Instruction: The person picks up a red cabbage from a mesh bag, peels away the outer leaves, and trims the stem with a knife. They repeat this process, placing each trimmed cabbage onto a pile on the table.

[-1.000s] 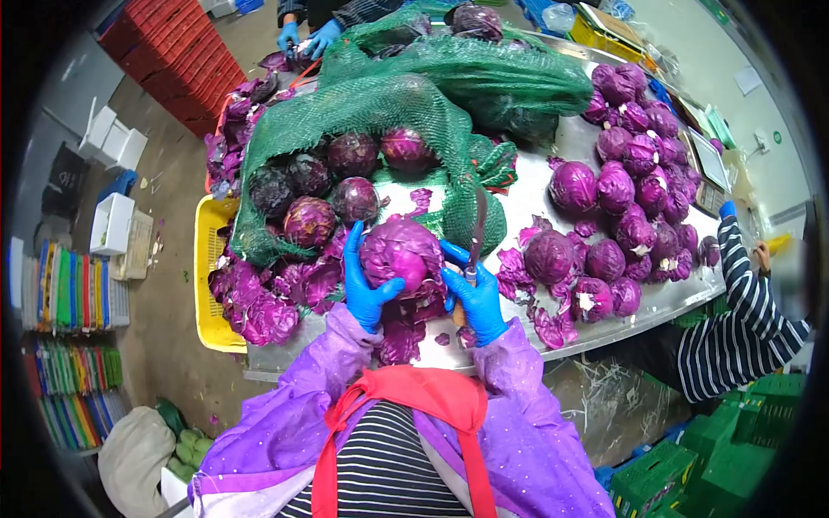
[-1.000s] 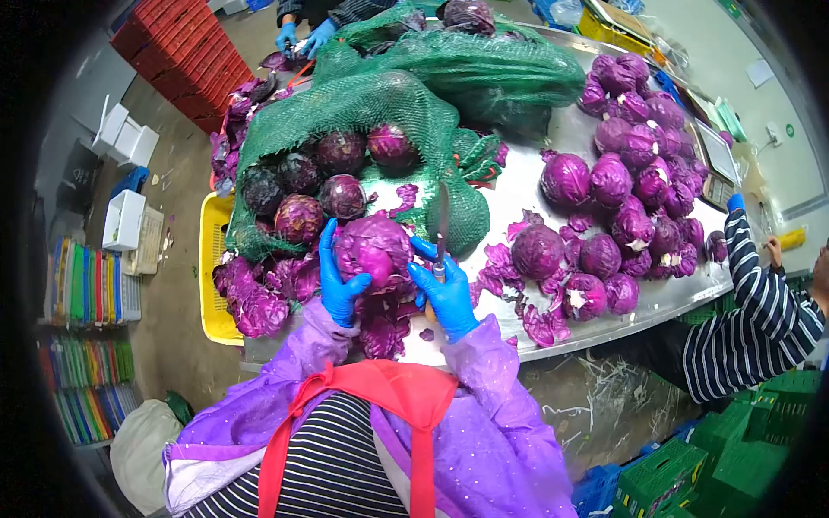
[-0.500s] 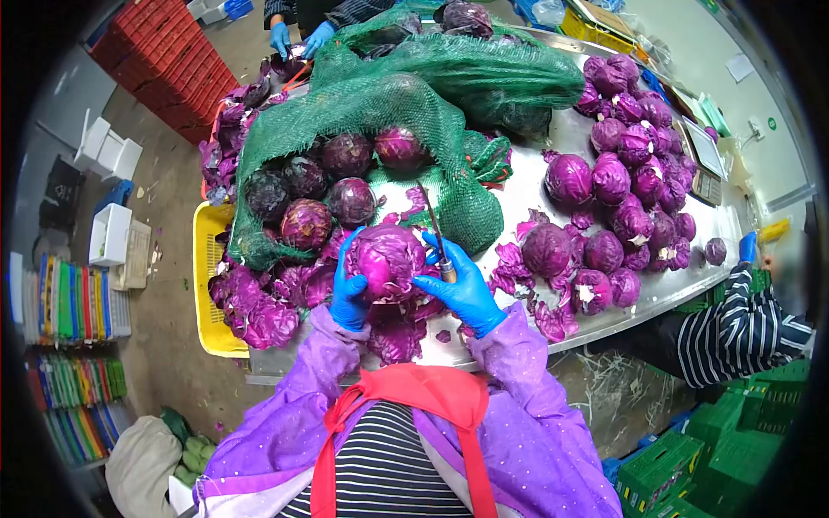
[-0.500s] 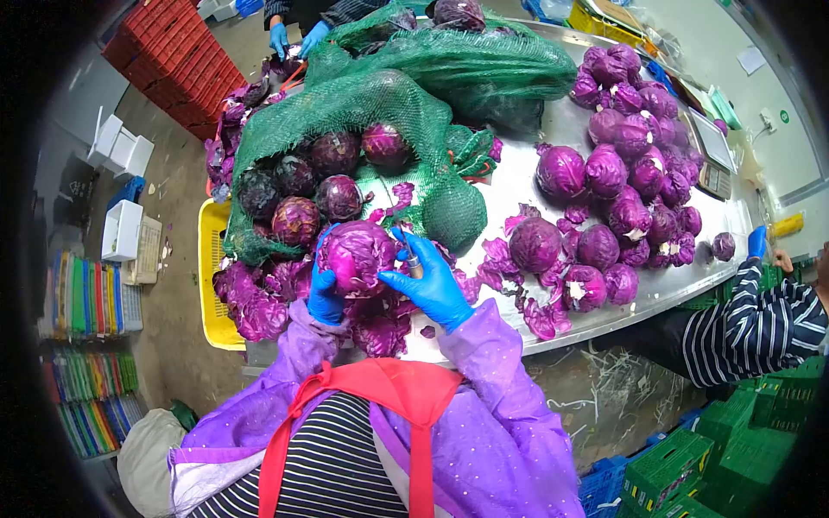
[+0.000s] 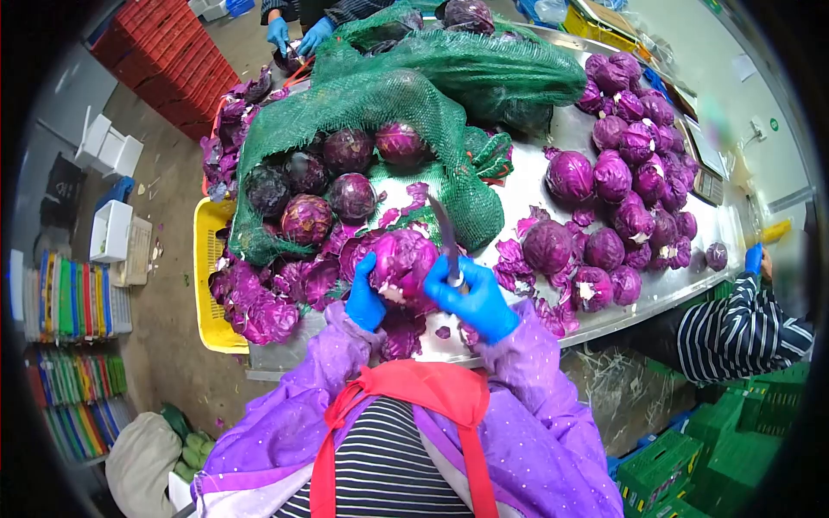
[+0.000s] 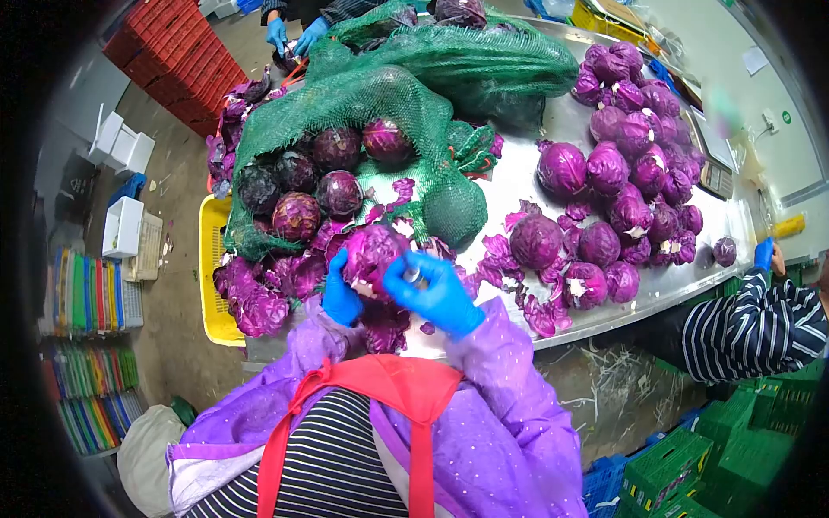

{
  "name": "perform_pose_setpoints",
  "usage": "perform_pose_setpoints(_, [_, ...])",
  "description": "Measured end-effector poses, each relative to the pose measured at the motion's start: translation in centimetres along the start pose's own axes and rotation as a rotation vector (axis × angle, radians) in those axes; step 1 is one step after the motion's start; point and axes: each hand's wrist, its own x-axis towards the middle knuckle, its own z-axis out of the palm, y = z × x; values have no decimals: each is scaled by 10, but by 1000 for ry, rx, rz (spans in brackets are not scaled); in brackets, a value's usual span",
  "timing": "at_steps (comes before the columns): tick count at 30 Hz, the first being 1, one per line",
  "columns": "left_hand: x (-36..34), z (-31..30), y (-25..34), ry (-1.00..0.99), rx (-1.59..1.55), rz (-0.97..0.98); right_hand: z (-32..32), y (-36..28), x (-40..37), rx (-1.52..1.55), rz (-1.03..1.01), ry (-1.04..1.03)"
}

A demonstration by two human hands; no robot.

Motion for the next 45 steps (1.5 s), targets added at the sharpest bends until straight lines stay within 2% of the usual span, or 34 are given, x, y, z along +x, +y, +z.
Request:
perform_pose_setpoints(2, [13, -16, -3, 23, -6, -4, 3, -10, -20, 178, 238, -290])
perform_pose_setpoints(3, [13, -28, -1, -14, -39, -68, -5, -4, -21, 155, 332, -408])
perform_pose_setpoints(4, [14, -16, 1, -46, -22, 17, -6, 8, -20, 214, 284, -234])
perform_pose_setpoints(6, [9, 2, 4, -85, 24, 46, -12, 34, -18, 317, 180, 127])
perform_pose_setpoints(7, [13, -4, 1, -49, 98, 79, -21, 34, -13, 199, 190, 155])
perform_pose_setpoints(8, [21, -15, -3, 7, 112, 60, -20, 33, -8, 109, 39, 232])
perform_pose_setpoints(10, [21, -7, -5, -12, 279, -2, -23, 47, 2, -381, -184, 310])
perform_pose_setpoints(11, [24, 5, -11, -72, 216, 17, -23, 52, 4, -445, -215, 391])
perform_pose_setpoints(12, [26, 16, -17, -134, 153, 32, -17, 53, 4, -347, -248, 510])
perform_pose_setpoints(13, [22, 41, -17, -159, 279, 85, -19, 56, 0, -404, -310, 493])
perform_pose_setpoints(14, [32, 35, -19, -201, 242, -3, -22, 51, -4, -368, -370, 426])
perform_pose_setpoints(16, [39, 59, -26, -115, 215, -21, -26, 34, -22, -115, -225, 177])
perform_pose_setpoints(18, [58, 75, -34, -126, 265, -54, -45, 26, -36, -54, -217, 258])
perform_pose_setpoints(19, [68, 82, -37, -123, 291, -65, -61, 23, -38, 96, -132, 376])
perform_pose_setpoints(20, [79, 94, -48, -161, 285, -42, -81, 14, -48, 300, 108, 497])
perform_pose_setpoints(22, [99, 133, -64, -245, 378, -65, -124, 18, -59, 336, 27, 633])
perform_pose_setpoints(23, [108, 161, -71, -353, 453, -52, -140, 14, -68, 332, 17, 669])
perform_pose_setpoints(24, [120, 192, -82, -470, 488, 74, -156, 7, -76, 329, 8, 702])
perform_pose_setpoints(27, [170, 269, -115, -487, 750, 184, -191, 17, -102, 374, 17, 810])
perform_pose_setpoints(28, [200, 292, -132, -584, 857, 342, -198, 19, -110, 365, 16, 863])
perform_pose_setpoints(29, [223, 321, -148, -620, 872, 377, -204, 21, -120, 400, 49, 896])
perform_pose_setpoints(30, [249, 350, -164, -643, 992, 504, -212, 25, -133, 373, 98, 891])
perform_pose_setpoints(31, [267, 381, -183, -706, 959, 571, -215, 29, -143, 375, 130, 928])
perform_pose_setpoints(34, [322, 449, -236, -660, 1114, 867, -220, 46, -173, 350, 192, 1007])
perform_pose_setpoints(35, [330, 466, -250, -624, 1169, 908, -223, 52, -181, 361, 197, 1011])
perform_pose_setpoints(38, [355, 495, -282, -589, 1347, 947, -227, 59, -196, 448, 245, 1044])
perform_pose_setpoints(39, [375, 493, -296, -604, 1383, 962, -229, 59, -197, 435, 245, 1049])
perform_pose_setpoints(40, [383, 491, -302, -592, 1569, 958, -233, 59, -195, 449, 244, 1049])
perform_pose_setpoints(42, [391, 482, -309, -568, 1685, 1064, -236, 61, -192, 483, 253, 1040])
perform_pose_setpoints(43, [384, 481, -302, -580, 1764, 920, -237, 67, -190, 459, 251, 1031])
perform_pose_setpoints(45, [384, 460, -282, -701, 1657, 990, -241, 61, -180, 447, 222, 977])
